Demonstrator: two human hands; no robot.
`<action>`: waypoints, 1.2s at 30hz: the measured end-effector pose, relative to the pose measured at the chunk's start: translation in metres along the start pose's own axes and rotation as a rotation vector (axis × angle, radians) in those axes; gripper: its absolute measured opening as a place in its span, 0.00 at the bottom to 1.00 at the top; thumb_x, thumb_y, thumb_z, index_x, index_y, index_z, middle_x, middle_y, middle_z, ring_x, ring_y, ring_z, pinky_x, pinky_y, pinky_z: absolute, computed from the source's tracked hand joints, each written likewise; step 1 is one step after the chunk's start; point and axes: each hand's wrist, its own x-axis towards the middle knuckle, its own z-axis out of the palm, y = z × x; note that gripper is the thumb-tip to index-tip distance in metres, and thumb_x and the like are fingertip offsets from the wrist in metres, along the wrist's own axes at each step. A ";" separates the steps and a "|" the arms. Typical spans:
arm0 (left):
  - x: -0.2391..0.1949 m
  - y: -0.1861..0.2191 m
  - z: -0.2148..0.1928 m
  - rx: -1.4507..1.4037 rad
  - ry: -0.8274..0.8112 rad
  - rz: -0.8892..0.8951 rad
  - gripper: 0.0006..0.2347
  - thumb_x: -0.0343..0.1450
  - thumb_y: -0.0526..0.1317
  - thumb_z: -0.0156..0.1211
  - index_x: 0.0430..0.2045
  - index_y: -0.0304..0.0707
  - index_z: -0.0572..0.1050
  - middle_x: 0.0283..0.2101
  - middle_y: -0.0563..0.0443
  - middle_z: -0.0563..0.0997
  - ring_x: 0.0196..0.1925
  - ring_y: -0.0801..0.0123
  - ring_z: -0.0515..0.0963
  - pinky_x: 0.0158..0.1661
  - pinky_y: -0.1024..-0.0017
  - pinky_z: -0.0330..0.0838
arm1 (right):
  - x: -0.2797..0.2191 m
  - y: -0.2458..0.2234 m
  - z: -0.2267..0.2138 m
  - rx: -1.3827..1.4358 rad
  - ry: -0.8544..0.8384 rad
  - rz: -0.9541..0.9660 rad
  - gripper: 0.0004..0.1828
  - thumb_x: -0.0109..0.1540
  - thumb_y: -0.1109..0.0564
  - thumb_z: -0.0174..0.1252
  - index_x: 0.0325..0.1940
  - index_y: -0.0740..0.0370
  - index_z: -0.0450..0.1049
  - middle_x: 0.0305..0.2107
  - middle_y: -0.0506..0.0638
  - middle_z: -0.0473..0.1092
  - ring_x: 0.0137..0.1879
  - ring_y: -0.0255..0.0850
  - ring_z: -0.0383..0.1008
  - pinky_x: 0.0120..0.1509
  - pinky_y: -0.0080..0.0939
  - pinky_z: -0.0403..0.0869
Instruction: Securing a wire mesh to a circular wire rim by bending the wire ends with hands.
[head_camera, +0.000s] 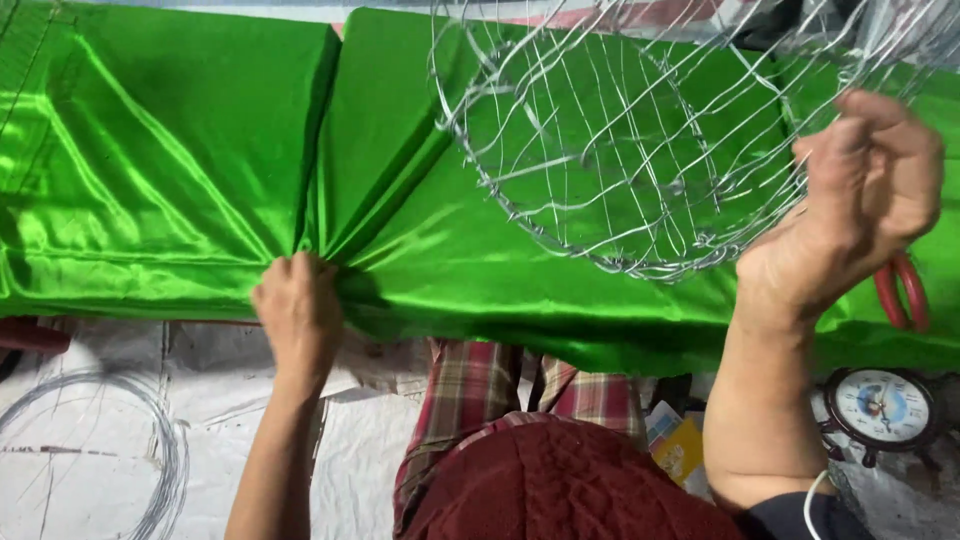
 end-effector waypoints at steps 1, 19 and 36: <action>0.002 0.002 -0.003 -0.004 0.000 0.008 0.04 0.74 0.36 0.61 0.33 0.35 0.74 0.35 0.41 0.74 0.34 0.53 0.73 0.44 0.57 0.63 | -0.002 0.003 -0.001 -0.006 0.005 -0.001 0.08 0.76 0.57 0.57 0.56 0.64 0.72 0.40 0.52 0.67 0.42 0.42 0.64 0.57 0.42 0.68; 0.022 0.128 -0.037 -0.882 0.165 0.064 0.24 0.75 0.47 0.56 0.65 0.37 0.61 0.61 0.39 0.62 0.65 0.50 0.68 0.65 0.53 0.69 | -0.081 -0.012 0.069 -0.013 -0.045 0.143 0.14 0.66 0.67 0.58 0.56 0.69 0.68 0.40 0.52 0.67 0.40 0.38 0.65 0.49 0.38 0.70; -0.013 0.212 -0.049 -0.612 0.396 0.324 0.10 0.70 0.40 0.68 0.43 0.43 0.79 0.47 0.51 0.76 0.49 0.65 0.72 0.54 0.65 0.66 | -0.067 0.018 -0.035 -0.314 -0.350 -0.002 0.16 0.71 0.58 0.56 0.56 0.76 0.66 0.47 0.63 0.64 0.49 0.51 0.66 0.55 0.49 0.72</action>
